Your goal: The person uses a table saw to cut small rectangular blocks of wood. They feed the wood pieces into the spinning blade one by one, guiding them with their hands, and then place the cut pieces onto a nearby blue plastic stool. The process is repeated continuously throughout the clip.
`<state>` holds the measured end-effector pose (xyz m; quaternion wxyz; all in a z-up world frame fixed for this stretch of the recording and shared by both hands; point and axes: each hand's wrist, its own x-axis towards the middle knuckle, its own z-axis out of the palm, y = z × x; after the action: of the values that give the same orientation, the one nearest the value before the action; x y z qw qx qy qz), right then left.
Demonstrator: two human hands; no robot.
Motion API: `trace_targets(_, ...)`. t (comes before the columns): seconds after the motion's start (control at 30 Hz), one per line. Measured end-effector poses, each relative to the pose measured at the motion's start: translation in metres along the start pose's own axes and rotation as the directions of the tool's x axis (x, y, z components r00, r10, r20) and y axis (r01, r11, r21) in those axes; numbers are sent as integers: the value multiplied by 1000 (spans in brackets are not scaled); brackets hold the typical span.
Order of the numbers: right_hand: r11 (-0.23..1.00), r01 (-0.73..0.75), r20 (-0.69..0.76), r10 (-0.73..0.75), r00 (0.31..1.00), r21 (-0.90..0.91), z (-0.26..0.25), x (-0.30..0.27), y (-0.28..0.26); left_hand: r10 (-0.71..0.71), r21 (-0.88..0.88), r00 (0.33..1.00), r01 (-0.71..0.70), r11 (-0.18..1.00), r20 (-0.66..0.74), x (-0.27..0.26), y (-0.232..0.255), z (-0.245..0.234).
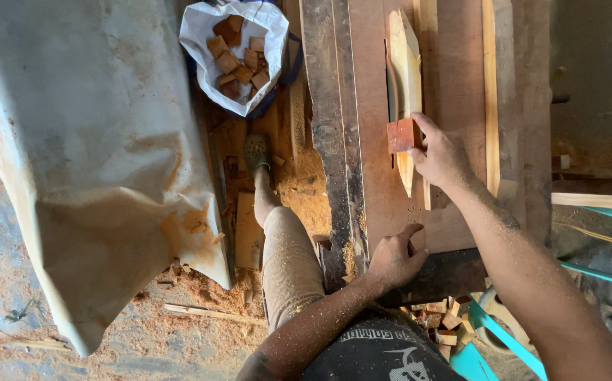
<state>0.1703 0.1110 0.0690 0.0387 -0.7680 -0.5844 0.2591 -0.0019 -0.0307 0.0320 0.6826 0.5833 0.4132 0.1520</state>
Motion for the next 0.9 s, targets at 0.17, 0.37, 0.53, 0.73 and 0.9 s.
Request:
trace_targets(0.17, 1000, 28, -26, -28, 999, 2, -1, 7, 0, 32, 33, 999, -33, 999, 26, -8, -3, 3)
trace_targets(0.37, 998, 57, -63, -57, 996, 4, -3, 17, -3, 48, 45, 999, -49, 998, 26, -12, -3, 3)
trace_targets(0.53, 998, 66, -65, -67, 996, -3, -2, 30, 1, 17, 66, 999, -21, 998, 52, -13, -4, 0)
trace_targets(0.73, 997, 67, -56, -68, 996, -29, -7, 64, 3, 12, 81, 996, -20, 997, 93, -10, -1, -5)
trace_targets(0.9, 999, 15, -29, -16, 999, -29, -9, 54, -4, -178, -4, 974, 181, 984, 143, 1, -11, -10)
